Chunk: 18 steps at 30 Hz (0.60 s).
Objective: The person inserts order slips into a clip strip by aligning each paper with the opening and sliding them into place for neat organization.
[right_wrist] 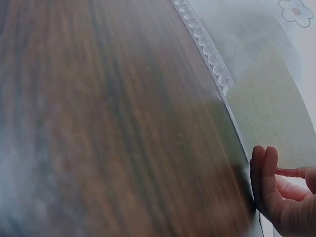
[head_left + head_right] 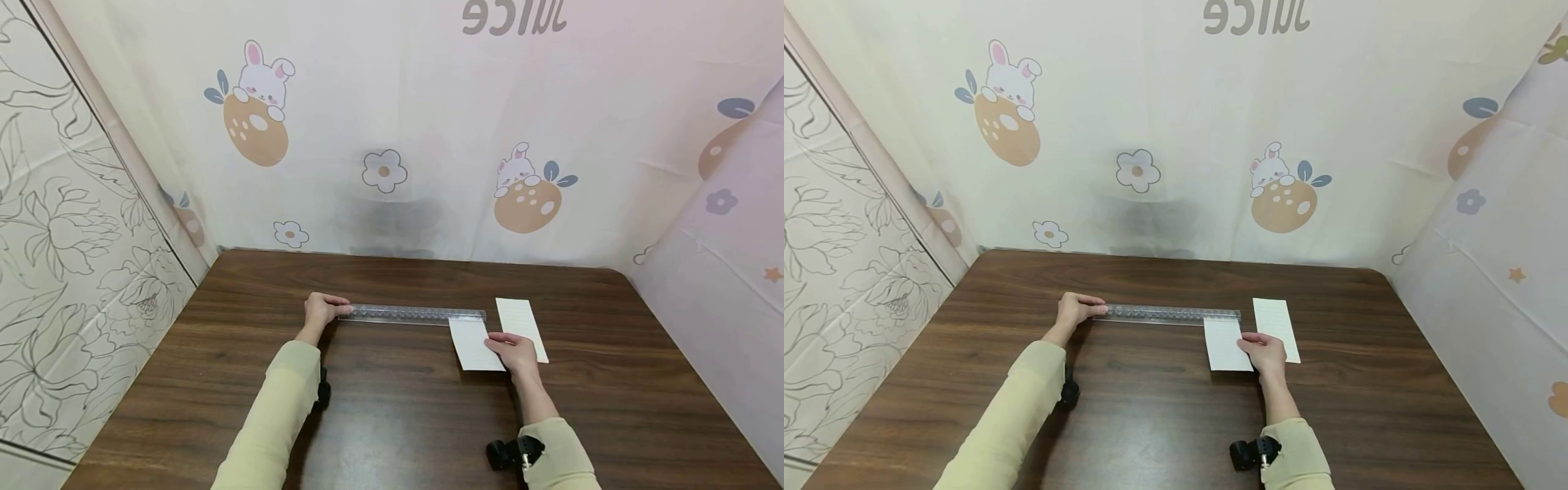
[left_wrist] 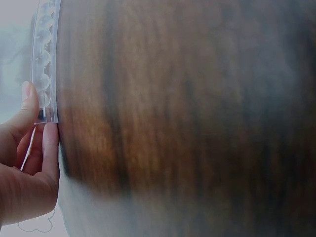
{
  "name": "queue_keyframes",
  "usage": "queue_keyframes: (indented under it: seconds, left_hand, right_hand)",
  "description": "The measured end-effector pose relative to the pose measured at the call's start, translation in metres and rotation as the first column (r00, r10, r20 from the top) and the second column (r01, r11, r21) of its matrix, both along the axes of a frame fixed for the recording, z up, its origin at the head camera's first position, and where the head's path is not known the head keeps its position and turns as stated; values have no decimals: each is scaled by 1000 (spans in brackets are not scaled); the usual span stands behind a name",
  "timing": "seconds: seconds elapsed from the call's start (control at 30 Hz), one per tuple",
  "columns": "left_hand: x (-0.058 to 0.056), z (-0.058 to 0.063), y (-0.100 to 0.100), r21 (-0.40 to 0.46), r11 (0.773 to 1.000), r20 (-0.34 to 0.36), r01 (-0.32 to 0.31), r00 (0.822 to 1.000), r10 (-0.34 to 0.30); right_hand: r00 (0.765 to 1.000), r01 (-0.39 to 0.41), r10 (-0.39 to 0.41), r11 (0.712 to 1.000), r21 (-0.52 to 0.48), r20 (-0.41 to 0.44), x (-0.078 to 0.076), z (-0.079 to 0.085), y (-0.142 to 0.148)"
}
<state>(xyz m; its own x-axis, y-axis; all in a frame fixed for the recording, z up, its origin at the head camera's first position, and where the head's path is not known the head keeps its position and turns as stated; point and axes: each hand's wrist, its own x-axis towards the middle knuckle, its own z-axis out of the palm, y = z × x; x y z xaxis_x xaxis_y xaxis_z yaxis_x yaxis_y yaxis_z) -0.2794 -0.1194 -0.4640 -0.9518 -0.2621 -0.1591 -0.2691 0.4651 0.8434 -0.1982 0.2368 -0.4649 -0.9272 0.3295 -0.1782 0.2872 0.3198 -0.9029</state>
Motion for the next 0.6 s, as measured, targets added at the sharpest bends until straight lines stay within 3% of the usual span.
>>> queue_keyframes:
  seconds: [0.27,0.6]
  left_hand:
    - [0,0,0,-3,1000,-6,-7,1000,7]
    - [3,2,0,10,1000,-8,10,1000,-10]
  right_hand:
    - [999,14,-17,999,49,45,-4,2,-6]
    - [999,21,-23,997,76,29,-5,3,-8]
